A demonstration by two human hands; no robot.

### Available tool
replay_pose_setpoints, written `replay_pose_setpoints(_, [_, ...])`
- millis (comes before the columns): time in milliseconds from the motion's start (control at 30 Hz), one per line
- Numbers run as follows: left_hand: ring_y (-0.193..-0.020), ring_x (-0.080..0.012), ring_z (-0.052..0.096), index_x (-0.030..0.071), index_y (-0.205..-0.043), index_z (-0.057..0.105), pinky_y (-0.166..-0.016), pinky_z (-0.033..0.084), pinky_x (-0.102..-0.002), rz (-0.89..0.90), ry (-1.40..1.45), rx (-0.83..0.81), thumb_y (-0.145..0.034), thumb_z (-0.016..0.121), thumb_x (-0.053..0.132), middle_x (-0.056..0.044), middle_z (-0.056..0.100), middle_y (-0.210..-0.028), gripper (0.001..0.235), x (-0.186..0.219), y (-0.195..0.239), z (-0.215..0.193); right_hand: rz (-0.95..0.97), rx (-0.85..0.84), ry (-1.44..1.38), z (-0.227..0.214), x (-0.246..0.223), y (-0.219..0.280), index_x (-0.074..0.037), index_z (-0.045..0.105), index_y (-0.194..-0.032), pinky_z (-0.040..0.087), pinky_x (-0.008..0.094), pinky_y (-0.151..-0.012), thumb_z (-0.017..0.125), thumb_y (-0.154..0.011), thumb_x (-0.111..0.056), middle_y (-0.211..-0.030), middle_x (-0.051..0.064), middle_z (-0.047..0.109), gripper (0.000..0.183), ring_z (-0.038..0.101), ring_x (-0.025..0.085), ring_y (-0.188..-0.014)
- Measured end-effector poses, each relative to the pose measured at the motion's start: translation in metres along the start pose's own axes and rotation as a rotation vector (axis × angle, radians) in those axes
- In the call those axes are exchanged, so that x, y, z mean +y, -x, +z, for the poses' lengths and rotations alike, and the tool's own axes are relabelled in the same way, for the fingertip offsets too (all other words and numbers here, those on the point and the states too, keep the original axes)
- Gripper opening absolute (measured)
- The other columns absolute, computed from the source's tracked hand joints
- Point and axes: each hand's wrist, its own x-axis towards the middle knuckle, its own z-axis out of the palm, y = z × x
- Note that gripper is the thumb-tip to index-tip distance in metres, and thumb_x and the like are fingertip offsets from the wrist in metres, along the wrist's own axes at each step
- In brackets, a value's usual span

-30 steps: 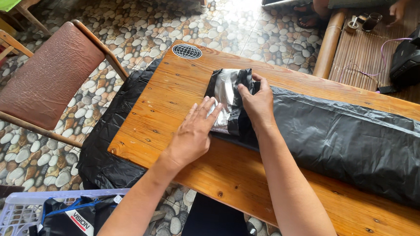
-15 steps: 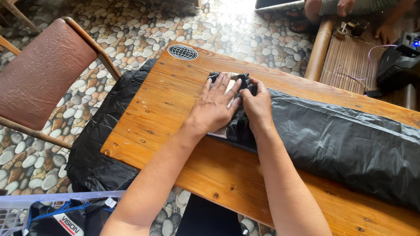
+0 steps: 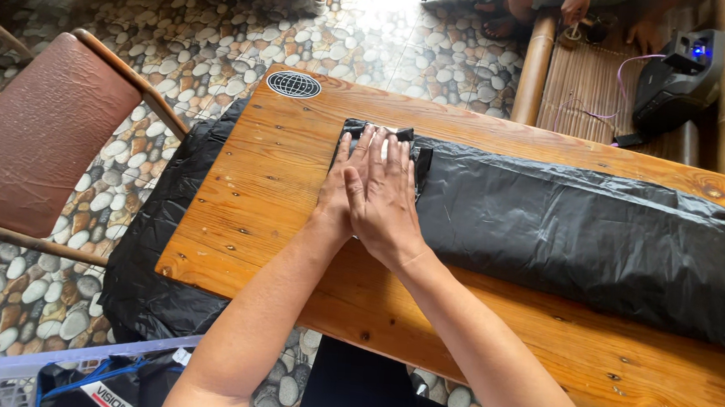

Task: The person folds a large black plastic sheet on a wooden table. They use a feather duster to smooth the surface of the sheet while folding it into a compact bundle.

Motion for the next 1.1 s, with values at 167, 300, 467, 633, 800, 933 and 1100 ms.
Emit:
replay_pose_setpoints(167, [-0.16, -0.0325, 0.014, 0.009, -0.159, 0.041, -0.129, 0.014, -0.057, -0.007, 0.097, 0.025, -0.099, 0.052, 0.022, -0.013, 0.021, -0.173, 0.062, 0.0, 0.002, -0.002, 0.114, -0.064, -0.035, 0.011, 0.024, 0.006, -0.003, 0.02, -0.164, 0.006, 0.054, -0.129, 0.027, -0.108, -0.059, -0.168, 0.032, 0.016, 0.08, 0.005, 0.048, -0.158])
replay_pose_setpoints(300, [-0.16, -0.0329, 0.013, 0.007, -0.158, 0.04, -0.129, 0.009, -0.058, 0.029, 0.332, 0.154, -0.099, 0.049, 0.028, -0.016, 0.021, -0.173, 0.064, -0.011, -0.002, 0.012, 0.104, -0.017, -0.111, 0.013, 0.032, -0.003, -0.005, 0.021, -0.165, 0.008, 0.053, -0.129, 0.026, -0.111, -0.053, -0.168, 0.03, 0.017, 0.073, 0.008, 0.048, -0.157])
replay_pose_setpoints(467, [-0.159, -0.029, 0.021, 0.006, -0.164, 0.026, -0.13, 0.01, -0.05, -0.026, 0.757, 0.279, -0.103, 0.048, 0.022, -0.016, 0.028, -0.17, 0.066, -0.026, 0.001, 0.007, 0.097, 0.021, -0.132, 0.019, 0.042, 0.0, -0.007, 0.023, -0.165, 0.011, 0.052, -0.129, 0.024, -0.112, -0.051, -0.167, 0.029, 0.022, 0.069, 0.013, 0.048, -0.156])
replay_pose_setpoints(633, [-0.13, -0.0366, 0.058, 0.006, -0.145, 0.055, -0.114, 0.044, -0.05, -0.258, 0.885, 0.511, -0.104, 0.055, 0.019, -0.015, 0.054, -0.14, 0.043, -0.045, 0.009, -0.023, 0.052, 0.089, -0.074, 0.031, 0.052, 0.001, -0.006, 0.032, -0.162, 0.016, 0.051, -0.128, 0.031, -0.112, -0.046, -0.166, 0.027, 0.027, 0.064, 0.019, 0.046, -0.155])
replay_pose_setpoints(800, [-0.102, -0.0218, 0.07, 0.031, -0.116, 0.067, -0.088, 0.054, -0.046, -0.635, 0.722, -0.007, -0.089, 0.056, 0.08, 0.005, 0.064, -0.095, 0.057, -0.067, 0.015, -0.011, -0.001, 0.19, -0.055, 0.045, 0.064, -0.002, -0.003, 0.035, -0.16, 0.021, 0.053, -0.126, 0.037, -0.112, -0.04, -0.162, 0.03, 0.032, 0.061, 0.025, 0.048, -0.153])
replay_pose_setpoints(933, [-0.108, -0.023, 0.072, 0.035, -0.117, 0.073, -0.093, 0.057, -0.044, -0.659, 0.724, -0.194, -0.081, 0.057, 0.086, 0.003, 0.077, -0.103, 0.065, -0.071, 0.016, -0.009, -0.126, 0.385, -0.014, 0.063, 0.083, -0.009, 0.001, 0.043, -0.155, 0.03, 0.053, -0.122, 0.049, -0.108, -0.021, -0.154, 0.031, 0.044, 0.052, 0.038, 0.049, -0.146])
replay_pose_setpoints(1100, [-0.107, -0.0251, 0.07, 0.012, -0.13, 0.066, -0.091, 0.056, -0.043, -0.682, 1.173, -0.034, -0.091, 0.07, 0.059, -0.012, 0.074, -0.109, 0.061, -0.038, 0.046, -0.043, -0.126, 0.408, -0.089, 0.065, 0.088, -0.011, 0.003, 0.044, -0.153, 0.03, 0.052, -0.123, 0.048, -0.102, -0.009, -0.154, 0.031, 0.045, 0.053, 0.039, 0.048, -0.146])
